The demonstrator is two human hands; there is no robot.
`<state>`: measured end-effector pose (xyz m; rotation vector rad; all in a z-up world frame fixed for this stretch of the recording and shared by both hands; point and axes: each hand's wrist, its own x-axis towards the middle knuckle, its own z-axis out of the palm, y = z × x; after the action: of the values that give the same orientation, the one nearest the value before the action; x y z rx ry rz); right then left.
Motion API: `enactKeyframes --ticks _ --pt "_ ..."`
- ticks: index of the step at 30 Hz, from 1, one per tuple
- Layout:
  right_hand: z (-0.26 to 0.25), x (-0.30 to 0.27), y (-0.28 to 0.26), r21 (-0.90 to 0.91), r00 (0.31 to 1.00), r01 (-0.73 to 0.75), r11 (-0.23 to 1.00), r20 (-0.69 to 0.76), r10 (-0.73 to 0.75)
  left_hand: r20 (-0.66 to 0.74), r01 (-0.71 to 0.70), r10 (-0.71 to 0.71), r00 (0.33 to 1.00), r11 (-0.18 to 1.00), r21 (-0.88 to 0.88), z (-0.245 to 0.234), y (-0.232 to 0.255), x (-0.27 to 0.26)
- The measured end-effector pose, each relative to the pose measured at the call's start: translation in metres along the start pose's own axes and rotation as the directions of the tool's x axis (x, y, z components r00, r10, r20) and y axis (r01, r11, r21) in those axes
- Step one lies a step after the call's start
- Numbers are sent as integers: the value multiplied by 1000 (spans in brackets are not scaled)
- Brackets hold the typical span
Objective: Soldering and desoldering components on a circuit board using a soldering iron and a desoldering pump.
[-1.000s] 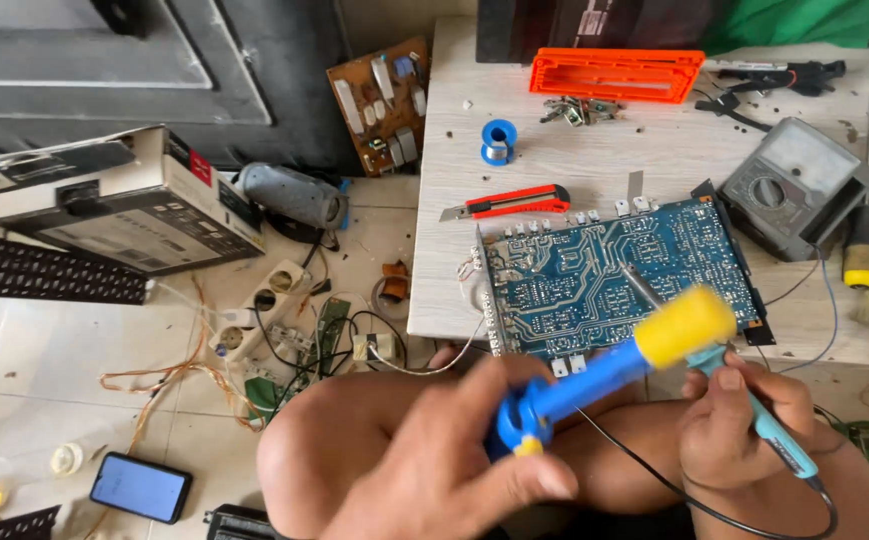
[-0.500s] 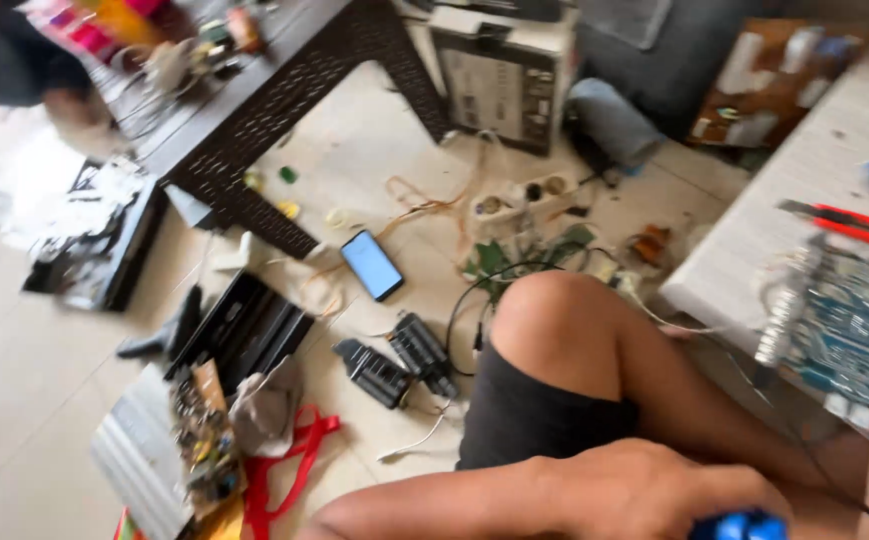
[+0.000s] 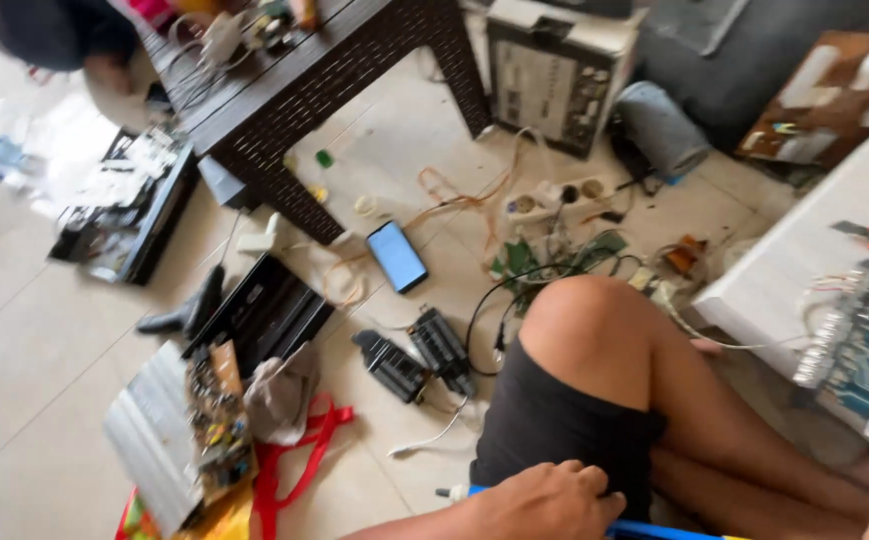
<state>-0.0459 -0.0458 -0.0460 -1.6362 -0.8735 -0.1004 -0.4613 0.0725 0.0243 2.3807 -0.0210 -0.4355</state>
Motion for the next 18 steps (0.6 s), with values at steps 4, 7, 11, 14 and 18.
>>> enactKeyframes --ticks 4,7,11,14,18 --pt "-7 -18 -146 -122 957 54 991 -278 -86 27 -161 162 986 917 365 19 -25 39" --pt "-31 -18 -149 -129 809 164 978 -549 -208 27 -269 279 960 889 371 -3 -32 67" --pt "-74 -33 -123 -263 616 203 943 -714 -332 -16 -558 561 828 819 -137 -160 51 101" --pt "-103 -59 -97 -251 635 124 960 -723 -271 -205 -173 183 962 983 65 -194 73 158" --pt "-110 -85 -84 -205 632 -5 979 -759 -156 -381 -266 230 896 963 -46 -205 60 307"
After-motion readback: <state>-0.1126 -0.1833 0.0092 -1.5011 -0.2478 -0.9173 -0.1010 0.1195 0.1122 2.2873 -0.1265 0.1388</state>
